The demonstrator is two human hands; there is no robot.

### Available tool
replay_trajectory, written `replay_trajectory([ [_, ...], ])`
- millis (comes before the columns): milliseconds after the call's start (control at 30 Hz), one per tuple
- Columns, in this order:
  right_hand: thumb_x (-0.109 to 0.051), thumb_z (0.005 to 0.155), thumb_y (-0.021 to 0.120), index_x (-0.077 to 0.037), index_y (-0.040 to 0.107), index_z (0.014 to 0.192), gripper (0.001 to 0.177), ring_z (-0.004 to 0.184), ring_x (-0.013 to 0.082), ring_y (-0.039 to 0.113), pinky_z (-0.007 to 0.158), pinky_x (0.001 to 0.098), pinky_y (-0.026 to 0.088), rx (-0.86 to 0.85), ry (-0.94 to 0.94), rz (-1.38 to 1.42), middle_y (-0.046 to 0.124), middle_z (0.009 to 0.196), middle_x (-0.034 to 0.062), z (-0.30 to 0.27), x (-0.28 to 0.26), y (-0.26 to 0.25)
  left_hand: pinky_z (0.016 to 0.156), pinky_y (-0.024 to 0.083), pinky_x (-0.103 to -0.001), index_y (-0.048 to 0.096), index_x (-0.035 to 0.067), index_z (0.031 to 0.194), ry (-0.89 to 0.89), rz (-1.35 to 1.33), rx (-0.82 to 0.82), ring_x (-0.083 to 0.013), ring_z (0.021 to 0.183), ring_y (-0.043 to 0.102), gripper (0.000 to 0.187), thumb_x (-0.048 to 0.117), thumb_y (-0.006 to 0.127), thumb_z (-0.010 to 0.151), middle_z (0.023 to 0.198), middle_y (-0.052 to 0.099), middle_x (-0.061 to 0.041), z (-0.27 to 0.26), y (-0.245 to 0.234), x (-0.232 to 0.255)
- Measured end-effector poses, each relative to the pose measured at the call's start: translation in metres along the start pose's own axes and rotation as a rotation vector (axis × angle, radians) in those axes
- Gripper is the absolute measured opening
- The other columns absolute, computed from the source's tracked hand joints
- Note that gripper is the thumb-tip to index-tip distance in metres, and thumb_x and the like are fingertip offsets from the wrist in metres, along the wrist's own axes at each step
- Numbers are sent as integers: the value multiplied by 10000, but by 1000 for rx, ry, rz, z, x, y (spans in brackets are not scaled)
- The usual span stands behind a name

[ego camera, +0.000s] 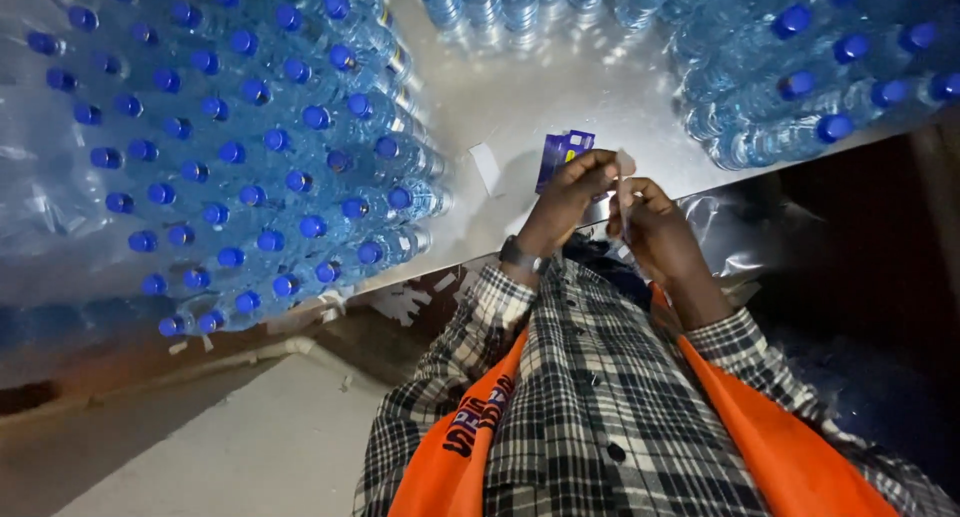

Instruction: The person is peeling adhesive labels from a paper backing and applying them to clear plastic water bottles.

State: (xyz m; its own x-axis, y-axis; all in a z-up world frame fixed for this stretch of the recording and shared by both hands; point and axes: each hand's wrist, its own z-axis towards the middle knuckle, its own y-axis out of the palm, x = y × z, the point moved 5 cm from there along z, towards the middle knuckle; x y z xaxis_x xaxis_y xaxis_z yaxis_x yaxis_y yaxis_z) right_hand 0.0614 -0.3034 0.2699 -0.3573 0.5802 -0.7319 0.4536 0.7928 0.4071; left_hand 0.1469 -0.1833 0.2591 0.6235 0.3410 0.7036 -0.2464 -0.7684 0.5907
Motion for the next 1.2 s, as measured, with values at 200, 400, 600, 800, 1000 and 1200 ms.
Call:
replay_trajectory([
  [200,-279,1159,662,-82,699,1342,272,974,162,714,908,303,552,150,-262,-327,720,1026,108,-53,-60,29,779,515,-305,767,67,1192,279,277,20,-102,850,611,204,245,789,1097,882,628,-48,-40,27,76],
  [400,-175,1140,742,-9,711,1167,171,872,167,647,830,331,528,119,-478,-427,663,895,126,-83,-101,62,874,543,-302,757,59,1176,308,328,15,-81,926,632,240,268,814,1073,895,693,-56,-87,44,118],
  [600,-134,1143,711,33,681,1132,170,847,193,637,789,352,514,37,-523,-479,647,898,163,-99,-105,78,894,558,-324,790,62,1175,273,293,-101,-100,941,629,238,290,755,1115,905,705,-80,-117,48,147],
  [800,-58,1159,680,87,647,1154,149,883,244,691,774,384,611,-48,-654,-474,640,1038,230,-99,-108,103,909,548,-345,750,66,1165,318,250,-213,-118,936,606,178,232,687,1160,905,670,-61,-120,49,136],
  [1000,-125,1159,649,79,629,1144,206,817,192,704,700,344,660,-131,-591,-301,607,1029,168,-103,-93,101,890,523,-370,685,57,1158,367,161,-173,-150,905,606,196,222,588,1198,913,630,-71,-119,47,137],
  [1200,-122,1155,624,80,637,1162,203,759,209,687,671,371,637,-92,-489,-350,600,968,171,-108,-94,98,854,468,-315,639,73,1167,424,356,-24,-101,904,508,189,222,531,1212,898,504,-12,-128,49,156],
])
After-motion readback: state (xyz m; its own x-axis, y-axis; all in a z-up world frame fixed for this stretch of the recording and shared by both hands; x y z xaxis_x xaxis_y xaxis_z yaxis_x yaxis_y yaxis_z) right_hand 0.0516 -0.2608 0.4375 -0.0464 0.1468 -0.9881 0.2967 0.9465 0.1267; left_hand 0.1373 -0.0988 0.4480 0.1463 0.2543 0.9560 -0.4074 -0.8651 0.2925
